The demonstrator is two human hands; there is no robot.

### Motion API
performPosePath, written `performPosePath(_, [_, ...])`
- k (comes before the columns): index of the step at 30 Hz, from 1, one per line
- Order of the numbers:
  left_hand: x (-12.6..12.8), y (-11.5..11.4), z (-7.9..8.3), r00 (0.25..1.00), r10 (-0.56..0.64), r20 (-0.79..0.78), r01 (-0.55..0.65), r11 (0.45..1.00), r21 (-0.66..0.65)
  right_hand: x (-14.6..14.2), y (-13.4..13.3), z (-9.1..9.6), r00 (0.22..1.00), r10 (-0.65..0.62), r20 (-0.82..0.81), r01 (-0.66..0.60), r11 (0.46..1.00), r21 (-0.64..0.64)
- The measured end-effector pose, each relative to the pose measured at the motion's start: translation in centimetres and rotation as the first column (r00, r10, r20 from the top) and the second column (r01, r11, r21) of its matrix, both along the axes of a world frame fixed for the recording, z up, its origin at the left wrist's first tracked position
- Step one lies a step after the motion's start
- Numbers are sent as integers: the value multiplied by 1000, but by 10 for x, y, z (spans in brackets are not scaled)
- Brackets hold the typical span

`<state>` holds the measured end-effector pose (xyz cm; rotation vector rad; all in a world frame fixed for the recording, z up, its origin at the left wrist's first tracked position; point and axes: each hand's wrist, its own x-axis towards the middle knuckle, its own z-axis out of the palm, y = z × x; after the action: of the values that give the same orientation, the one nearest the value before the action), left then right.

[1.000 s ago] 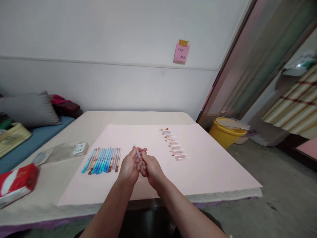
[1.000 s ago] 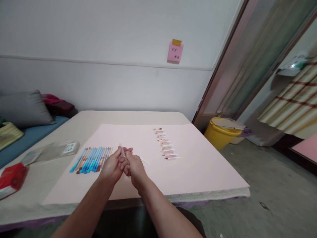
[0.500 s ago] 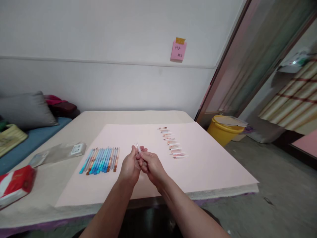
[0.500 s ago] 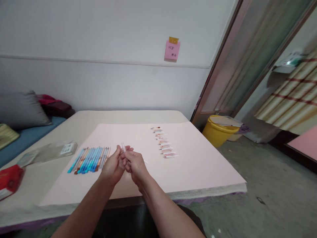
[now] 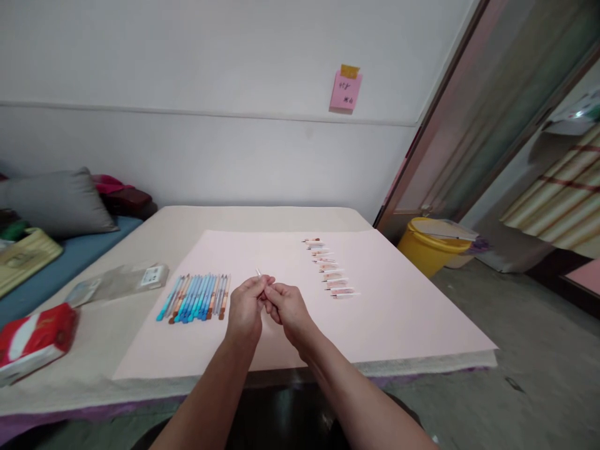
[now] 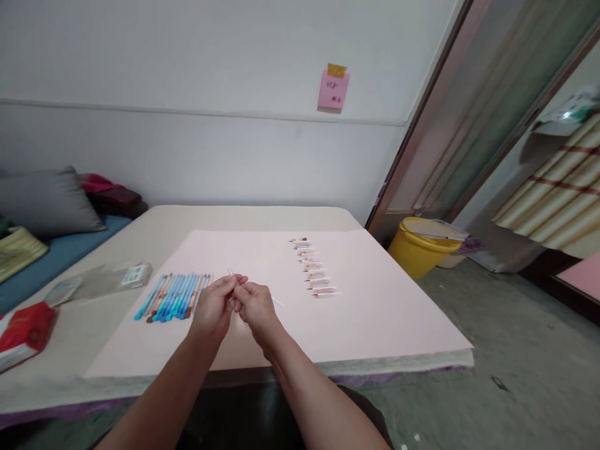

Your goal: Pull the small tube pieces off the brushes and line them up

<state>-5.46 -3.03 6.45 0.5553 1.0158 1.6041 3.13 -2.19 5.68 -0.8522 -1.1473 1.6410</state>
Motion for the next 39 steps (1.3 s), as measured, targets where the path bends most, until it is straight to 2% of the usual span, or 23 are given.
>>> performPosePath(4, [-1, 0, -1, 1000, -24, 0, 24, 1000, -20, 5, 3, -2, 990, -18, 136, 11, 999, 53])
performPosePath(8, [-5, -2, 4, 998, -59, -15, 59, 998, -34, 20, 14, -4, 928, -169, 331, 100, 971, 215])
performPosePath(11, [-8, -5, 8, 978, -199, -70, 195, 979, -59, 32, 22, -2, 925, -229, 304, 160, 958, 238])
performPosePath(14, [-10, -7, 9, 938, -330, -104, 323, 943, -80, 39, 26, 1, 963, -155, 221, 111, 973, 202])
performPosePath(17, [-12, -7, 6, 922, -368, -117, 356, 928, -114, 42, 26, -1, 980, -80, 181, 46, 981, 189])
performPosePath(19, [-13, -6, 4, 930, -345, -128, 330, 935, -127, 42, 25, -4, 980, -71, 188, 36, 983, 179])
performPosePath(23, [-14, -2, 2, 972, -208, -107, 196, 975, -107, 39, 19, -9, 971, -33, 236, -8, 985, 170])
performPosePath(27, [-15, 0, 3, 984, -177, 2, 177, 983, -44, 33, 11, -9, 961, 43, 272, -89, 983, 160])
performPosePath(30, [-14, 0, 4, 991, -135, 9, 135, 990, -29, 27, 6, -7, 964, 85, 253, -125, 982, 144])
performPosePath(32, [-11, -2, 4, 995, -94, -15, 94, 995, -25, 24, 2, -6, 972, 84, 220, -118, 982, 145])
performPosePath(36, [0, -4, 2, 991, -133, -31, 134, 991, 32, 14, -4, -5, 987, -7, 161, -19, 987, 162])
performPosePath(39, [10, -4, 0, 997, -77, -26, 78, 996, 45, 8, -6, -4, 988, -54, 143, 30, 986, 163])
